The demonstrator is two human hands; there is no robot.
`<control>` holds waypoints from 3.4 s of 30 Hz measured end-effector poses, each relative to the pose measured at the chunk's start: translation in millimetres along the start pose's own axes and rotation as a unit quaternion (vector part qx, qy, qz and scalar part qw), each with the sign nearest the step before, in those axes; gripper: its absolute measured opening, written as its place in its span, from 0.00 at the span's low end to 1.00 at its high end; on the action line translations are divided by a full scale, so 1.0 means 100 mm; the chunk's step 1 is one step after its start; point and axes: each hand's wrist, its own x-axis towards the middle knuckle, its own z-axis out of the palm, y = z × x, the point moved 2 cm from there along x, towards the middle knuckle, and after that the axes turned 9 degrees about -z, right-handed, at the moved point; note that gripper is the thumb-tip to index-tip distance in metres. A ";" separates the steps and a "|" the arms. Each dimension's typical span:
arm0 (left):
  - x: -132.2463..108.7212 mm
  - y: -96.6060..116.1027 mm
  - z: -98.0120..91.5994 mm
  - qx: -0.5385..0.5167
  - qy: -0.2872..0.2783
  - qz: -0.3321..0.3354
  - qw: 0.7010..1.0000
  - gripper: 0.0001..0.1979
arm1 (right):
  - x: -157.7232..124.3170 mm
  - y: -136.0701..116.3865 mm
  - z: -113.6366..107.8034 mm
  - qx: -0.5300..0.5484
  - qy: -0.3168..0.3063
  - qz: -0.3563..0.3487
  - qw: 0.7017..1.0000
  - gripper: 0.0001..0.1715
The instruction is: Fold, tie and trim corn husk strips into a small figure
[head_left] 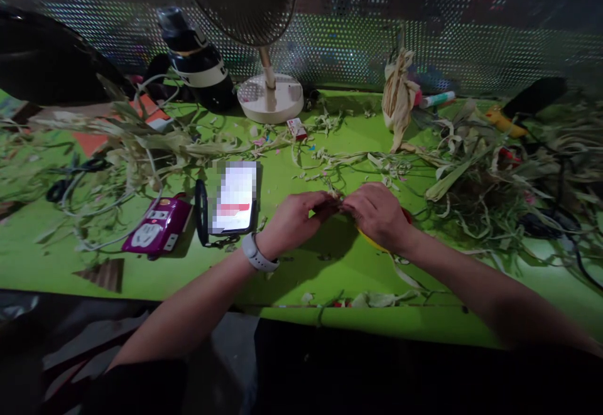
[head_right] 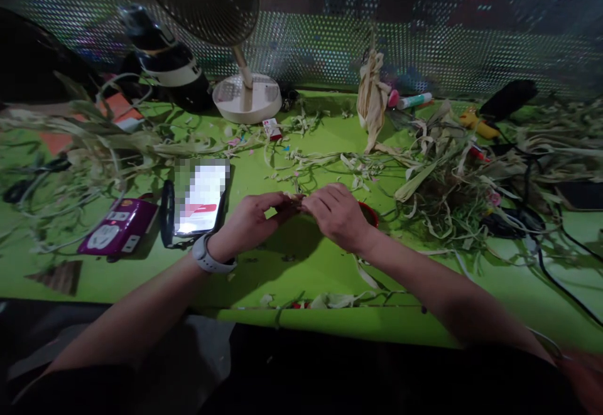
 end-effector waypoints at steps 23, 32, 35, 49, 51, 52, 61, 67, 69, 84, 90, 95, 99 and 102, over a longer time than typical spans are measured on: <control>0.04 -0.14 0.09 -0.325 -0.061 -0.160 0.930 0.17 | 0.03 0.14 0.09 0.456 -0.016 0.304 0.836 0.20; 0.05 -0.10 0.13 -0.306 -0.050 -0.129 0.942 0.19 | 0.00 0.14 0.09 0.385 0.013 0.262 0.885 0.13; 0.05 -0.12 0.14 -0.311 -0.019 -0.114 0.943 0.20 | 0.02 0.12 0.05 0.330 0.026 0.246 0.911 0.12; 0.04 -0.11 0.14 -0.280 0.033 -0.070 0.957 0.20 | 0.00 0.03 0.00 0.179 0.047 0.206 0.961 0.13; 0.04 -0.10 0.14 -0.289 0.026 -0.069 0.955 0.20 | 0.02 0.03 -0.01 0.193 0.052 0.219 0.955 0.13; 0.04 -0.10 0.14 -0.295 0.024 -0.069 0.953 0.19 | 0.02 0.03 -0.01 0.205 0.054 0.227 0.951 0.13; 0.02 -0.08 0.17 -0.367 0.009 -0.075 0.927 0.17 | -0.03 0.10 0.12 0.358 0.050 0.298 0.883 0.15; 0.04 -0.10 0.18 -0.396 0.025 -0.095 0.913 0.18 | 0.01 0.07 0.15 0.466 0.044 0.349 0.812 0.19; 0.05 -0.12 0.16 -0.401 0.035 -0.105 0.909 0.18 | 0.02 0.06 0.14 0.506 0.034 0.367 0.780 0.20; 0.05 -0.08 0.09 -0.298 0.085 -0.126 0.942 0.16 | 0.05 -0.13 -0.11 -0.159 -0.001 -0.105 0.982 0.10; 0.03 -0.04 0.06 -0.246 0.067 -0.107 0.961 0.16 | 0.07 -0.13 -0.14 -0.174 0.004 -0.156 0.972 0.10; 0.00 0.00 0.11 -0.322 -0.038 -0.113 0.939 0.16 | 0.02 -0.10 -0.14 -0.100 0.048 -0.145 0.983 0.10; -0.04 0.07 0.15 -0.370 -0.129 -0.121 0.912 0.16 | 0.00 -0.12 -0.18 -0.061 0.065 -0.192 0.977 0.11; -0.05 0.08 0.17 -0.400 -0.115 -0.125 0.901 0.15 | 0.00 -0.12 -0.18 -0.067 0.061 -0.198 0.976 0.12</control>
